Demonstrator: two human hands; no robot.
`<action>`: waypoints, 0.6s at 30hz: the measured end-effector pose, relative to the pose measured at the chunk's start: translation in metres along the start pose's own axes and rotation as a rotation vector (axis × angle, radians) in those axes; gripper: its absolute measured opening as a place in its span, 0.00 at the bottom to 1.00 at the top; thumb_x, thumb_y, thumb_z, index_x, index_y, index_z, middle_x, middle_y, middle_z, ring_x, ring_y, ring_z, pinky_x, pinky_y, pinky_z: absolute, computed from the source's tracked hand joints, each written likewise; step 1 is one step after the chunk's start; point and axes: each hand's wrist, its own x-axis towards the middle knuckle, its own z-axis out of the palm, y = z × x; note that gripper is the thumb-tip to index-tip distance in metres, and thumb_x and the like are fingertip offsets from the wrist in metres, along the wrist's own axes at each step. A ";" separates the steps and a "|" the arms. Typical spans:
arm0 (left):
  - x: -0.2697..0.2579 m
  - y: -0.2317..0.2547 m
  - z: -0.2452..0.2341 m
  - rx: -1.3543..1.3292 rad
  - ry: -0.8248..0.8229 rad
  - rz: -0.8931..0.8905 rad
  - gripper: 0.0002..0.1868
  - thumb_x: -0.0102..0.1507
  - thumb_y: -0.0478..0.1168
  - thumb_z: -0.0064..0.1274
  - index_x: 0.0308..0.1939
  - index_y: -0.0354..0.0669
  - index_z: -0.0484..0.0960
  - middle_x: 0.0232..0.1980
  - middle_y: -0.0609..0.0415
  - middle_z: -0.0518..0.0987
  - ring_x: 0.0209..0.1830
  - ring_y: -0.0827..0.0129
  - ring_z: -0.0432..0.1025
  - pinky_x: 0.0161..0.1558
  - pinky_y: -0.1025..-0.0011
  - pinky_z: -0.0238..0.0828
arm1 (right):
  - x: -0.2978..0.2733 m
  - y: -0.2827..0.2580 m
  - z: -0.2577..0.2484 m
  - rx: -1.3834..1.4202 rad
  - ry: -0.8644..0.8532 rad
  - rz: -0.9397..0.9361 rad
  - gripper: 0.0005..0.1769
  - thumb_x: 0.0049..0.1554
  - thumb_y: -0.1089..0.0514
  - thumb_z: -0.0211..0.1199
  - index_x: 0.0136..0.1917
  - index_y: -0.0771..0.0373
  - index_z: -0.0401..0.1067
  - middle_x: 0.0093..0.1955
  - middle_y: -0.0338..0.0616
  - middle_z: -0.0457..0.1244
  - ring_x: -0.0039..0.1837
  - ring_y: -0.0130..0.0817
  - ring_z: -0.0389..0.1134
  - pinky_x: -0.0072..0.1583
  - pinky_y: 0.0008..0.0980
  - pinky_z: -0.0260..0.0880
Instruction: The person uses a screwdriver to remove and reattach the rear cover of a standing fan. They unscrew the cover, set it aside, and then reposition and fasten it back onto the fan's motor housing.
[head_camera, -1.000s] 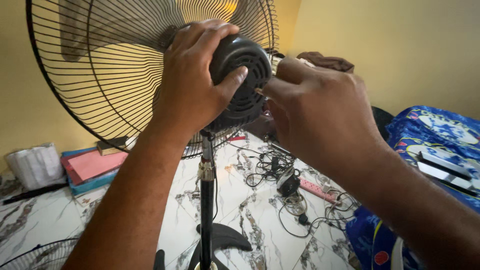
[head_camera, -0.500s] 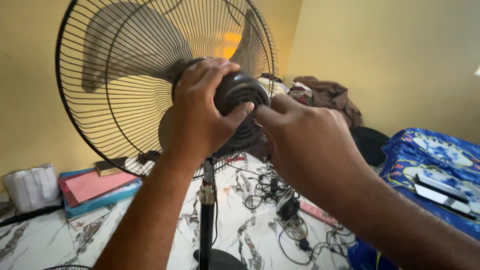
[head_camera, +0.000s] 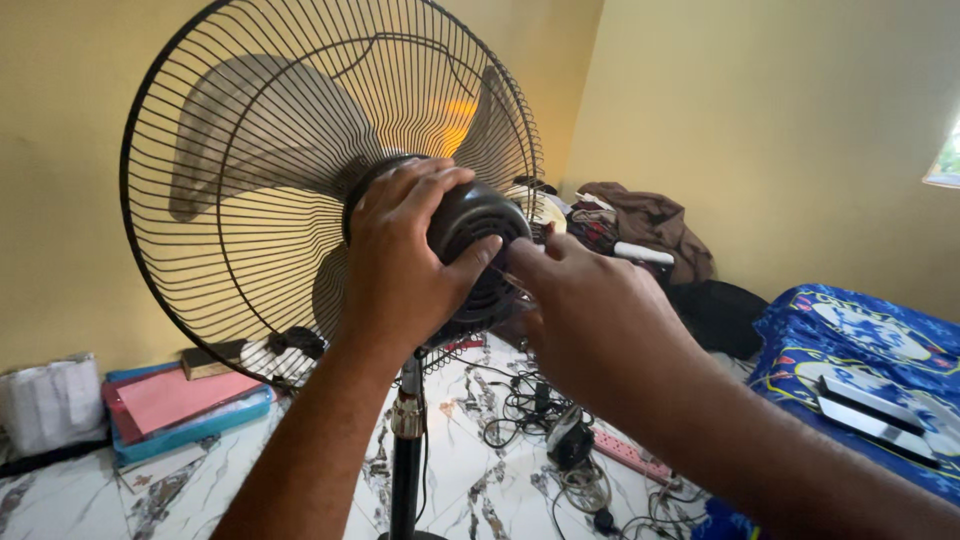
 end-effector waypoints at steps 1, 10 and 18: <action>0.000 0.000 -0.001 -0.003 -0.001 0.000 0.30 0.53 0.45 0.70 0.57 0.41 0.80 0.62 0.47 0.79 0.68 0.51 0.68 0.70 0.52 0.59 | -0.002 -0.001 0.000 -0.046 0.000 0.001 0.14 0.51 0.59 0.63 0.51 0.63 0.71 0.47 0.52 0.67 0.41 0.52 0.72 0.41 0.51 0.70; -0.003 0.001 0.006 0.012 0.028 -0.024 0.30 0.53 0.45 0.70 0.56 0.41 0.81 0.63 0.46 0.78 0.68 0.50 0.68 0.70 0.51 0.57 | 0.010 -0.013 0.001 -0.288 -0.308 0.176 0.04 0.55 0.59 0.58 0.42 0.61 0.72 0.37 0.51 0.69 0.40 0.50 0.73 0.44 0.49 0.73; -0.003 0.001 0.007 0.047 0.012 -0.018 0.29 0.54 0.46 0.70 0.58 0.46 0.82 0.64 0.48 0.78 0.69 0.52 0.67 0.71 0.50 0.55 | 0.009 0.011 0.000 0.021 -0.021 0.042 0.11 0.50 0.58 0.63 0.46 0.63 0.70 0.43 0.49 0.69 0.43 0.51 0.73 0.44 0.49 0.71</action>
